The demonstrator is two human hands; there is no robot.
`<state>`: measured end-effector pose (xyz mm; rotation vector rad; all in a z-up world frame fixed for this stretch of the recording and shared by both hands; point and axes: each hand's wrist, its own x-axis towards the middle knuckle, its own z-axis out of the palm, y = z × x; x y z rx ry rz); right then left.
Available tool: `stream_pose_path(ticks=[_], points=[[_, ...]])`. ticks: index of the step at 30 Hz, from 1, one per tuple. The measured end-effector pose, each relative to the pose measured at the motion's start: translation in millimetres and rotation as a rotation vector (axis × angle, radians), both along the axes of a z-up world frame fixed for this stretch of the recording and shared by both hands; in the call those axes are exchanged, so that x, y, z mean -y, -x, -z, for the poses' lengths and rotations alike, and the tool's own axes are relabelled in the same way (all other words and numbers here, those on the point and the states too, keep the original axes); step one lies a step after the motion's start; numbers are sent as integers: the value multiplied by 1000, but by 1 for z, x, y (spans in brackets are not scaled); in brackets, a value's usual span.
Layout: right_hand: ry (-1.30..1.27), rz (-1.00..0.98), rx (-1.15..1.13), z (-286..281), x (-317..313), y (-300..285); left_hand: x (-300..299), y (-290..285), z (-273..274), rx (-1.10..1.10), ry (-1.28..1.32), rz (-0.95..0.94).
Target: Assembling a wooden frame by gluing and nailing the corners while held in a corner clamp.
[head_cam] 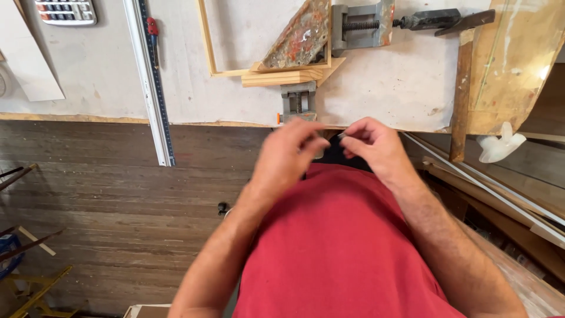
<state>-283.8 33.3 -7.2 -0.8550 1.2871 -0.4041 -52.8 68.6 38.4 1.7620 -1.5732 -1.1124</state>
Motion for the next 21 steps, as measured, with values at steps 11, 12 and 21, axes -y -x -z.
stream_pose_path(ticks=[11,12,21], points=[[-8,26,127,-16,11,-13,-5,30,18,-324,6,-238],[-42,63,147,-22,13,-15,-3,30,14,-372,21,-256],[34,99,116,-17,12,-11,0,29,11,-463,-9,-300]])
